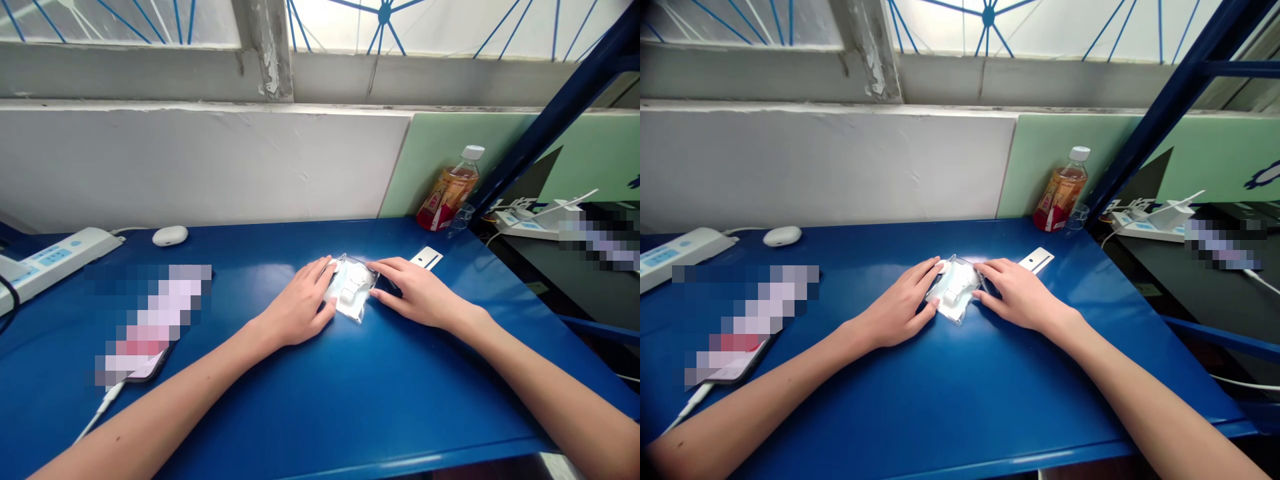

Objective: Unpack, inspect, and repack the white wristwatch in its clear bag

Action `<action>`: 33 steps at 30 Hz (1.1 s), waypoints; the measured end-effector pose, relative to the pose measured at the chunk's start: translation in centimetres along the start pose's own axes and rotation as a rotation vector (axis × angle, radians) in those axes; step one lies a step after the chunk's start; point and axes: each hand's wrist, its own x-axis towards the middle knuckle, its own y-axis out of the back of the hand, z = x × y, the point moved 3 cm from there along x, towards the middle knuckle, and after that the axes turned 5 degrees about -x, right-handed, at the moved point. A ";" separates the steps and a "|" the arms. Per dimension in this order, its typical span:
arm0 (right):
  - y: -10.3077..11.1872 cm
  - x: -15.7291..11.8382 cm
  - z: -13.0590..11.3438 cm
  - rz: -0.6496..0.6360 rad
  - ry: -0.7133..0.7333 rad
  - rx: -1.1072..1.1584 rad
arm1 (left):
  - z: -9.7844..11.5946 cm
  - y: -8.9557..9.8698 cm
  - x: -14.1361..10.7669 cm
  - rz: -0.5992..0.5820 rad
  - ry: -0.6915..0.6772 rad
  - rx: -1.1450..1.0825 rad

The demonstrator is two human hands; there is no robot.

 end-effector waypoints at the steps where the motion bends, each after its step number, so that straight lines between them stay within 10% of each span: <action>1: 0.0 0.0 0.1 0.015 -0.016 -0.003 | -0.1 0.0 0.0 0.023 0.015 0.002; 33: 0.3 -0.1 1.1 -0.100 -0.004 0.191 | -1.6 1.1 0.3 -0.131 -0.019 -0.011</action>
